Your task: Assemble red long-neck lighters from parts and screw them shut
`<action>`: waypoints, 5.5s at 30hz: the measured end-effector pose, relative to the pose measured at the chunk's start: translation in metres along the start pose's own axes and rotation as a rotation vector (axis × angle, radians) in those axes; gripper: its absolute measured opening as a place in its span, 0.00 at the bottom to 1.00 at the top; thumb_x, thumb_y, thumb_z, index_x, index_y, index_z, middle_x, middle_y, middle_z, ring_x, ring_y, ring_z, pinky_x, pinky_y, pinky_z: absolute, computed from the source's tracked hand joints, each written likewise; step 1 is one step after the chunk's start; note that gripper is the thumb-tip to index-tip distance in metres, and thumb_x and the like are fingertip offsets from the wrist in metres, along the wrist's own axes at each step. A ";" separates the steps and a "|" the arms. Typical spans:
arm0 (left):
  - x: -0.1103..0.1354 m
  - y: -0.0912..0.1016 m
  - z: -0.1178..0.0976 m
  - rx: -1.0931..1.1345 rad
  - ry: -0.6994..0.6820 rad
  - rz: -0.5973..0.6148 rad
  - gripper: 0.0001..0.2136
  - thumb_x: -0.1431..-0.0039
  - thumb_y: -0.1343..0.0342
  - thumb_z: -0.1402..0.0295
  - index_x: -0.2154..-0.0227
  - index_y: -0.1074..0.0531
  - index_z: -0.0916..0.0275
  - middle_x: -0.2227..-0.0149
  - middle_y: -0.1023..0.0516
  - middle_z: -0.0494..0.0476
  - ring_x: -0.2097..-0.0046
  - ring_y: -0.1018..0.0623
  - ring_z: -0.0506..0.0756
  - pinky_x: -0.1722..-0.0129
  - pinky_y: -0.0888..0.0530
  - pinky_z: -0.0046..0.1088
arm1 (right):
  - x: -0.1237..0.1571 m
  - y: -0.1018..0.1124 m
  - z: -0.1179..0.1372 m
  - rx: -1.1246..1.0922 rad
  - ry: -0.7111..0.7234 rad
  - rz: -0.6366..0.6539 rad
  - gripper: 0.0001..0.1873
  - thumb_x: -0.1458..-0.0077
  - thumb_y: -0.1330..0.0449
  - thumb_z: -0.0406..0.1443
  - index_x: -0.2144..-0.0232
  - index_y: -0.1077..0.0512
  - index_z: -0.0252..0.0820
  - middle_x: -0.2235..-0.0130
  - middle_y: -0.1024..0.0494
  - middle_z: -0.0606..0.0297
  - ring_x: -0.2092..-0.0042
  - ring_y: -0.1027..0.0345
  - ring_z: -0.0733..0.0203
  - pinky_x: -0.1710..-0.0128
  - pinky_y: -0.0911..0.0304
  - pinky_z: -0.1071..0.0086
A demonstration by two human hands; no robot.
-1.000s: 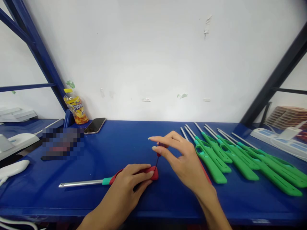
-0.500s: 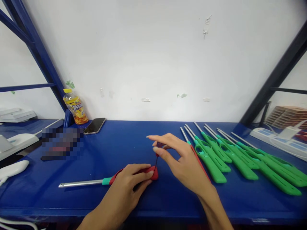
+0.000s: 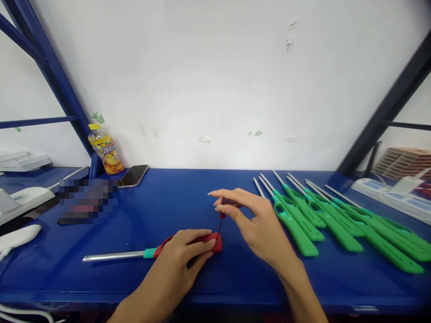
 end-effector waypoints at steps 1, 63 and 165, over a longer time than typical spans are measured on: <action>0.000 0.000 0.000 0.003 0.001 0.002 0.10 0.28 0.42 0.66 0.55 0.15 0.53 0.51 0.14 0.56 0.54 0.14 0.58 0.52 0.15 0.36 | 0.000 0.000 0.000 0.007 0.005 -0.003 0.17 0.31 0.40 0.30 0.50 0.18 0.56 0.60 0.17 0.72 0.59 0.24 0.65 0.55 0.32 0.69; 0.001 -0.001 0.002 0.015 0.006 0.008 0.09 0.28 0.42 0.65 0.55 0.15 0.51 0.50 0.14 0.55 0.53 0.14 0.58 0.51 0.15 0.35 | -0.002 -0.002 0.008 0.072 -0.071 -0.160 0.06 0.38 0.32 0.36 0.59 0.15 0.53 0.63 0.12 0.76 0.65 0.20 0.64 0.59 0.28 0.74; -0.001 -0.001 0.027 1.230 0.880 -0.226 0.31 0.46 0.37 0.35 0.52 0.33 0.53 0.74 0.37 0.39 0.85 0.46 0.42 0.90 0.50 0.15 | 0.009 -0.032 -0.023 0.005 -0.449 0.290 0.25 0.34 0.47 0.54 0.60 0.21 0.41 0.68 0.17 0.60 0.68 0.24 0.58 0.68 0.36 0.69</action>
Point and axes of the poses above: each hand's wrist, its own x-axis away from the middle knuckle, its own y-axis out of the back of the hand, z = x × y, the point moved 4 cm from there along -x, towards the middle knuckle
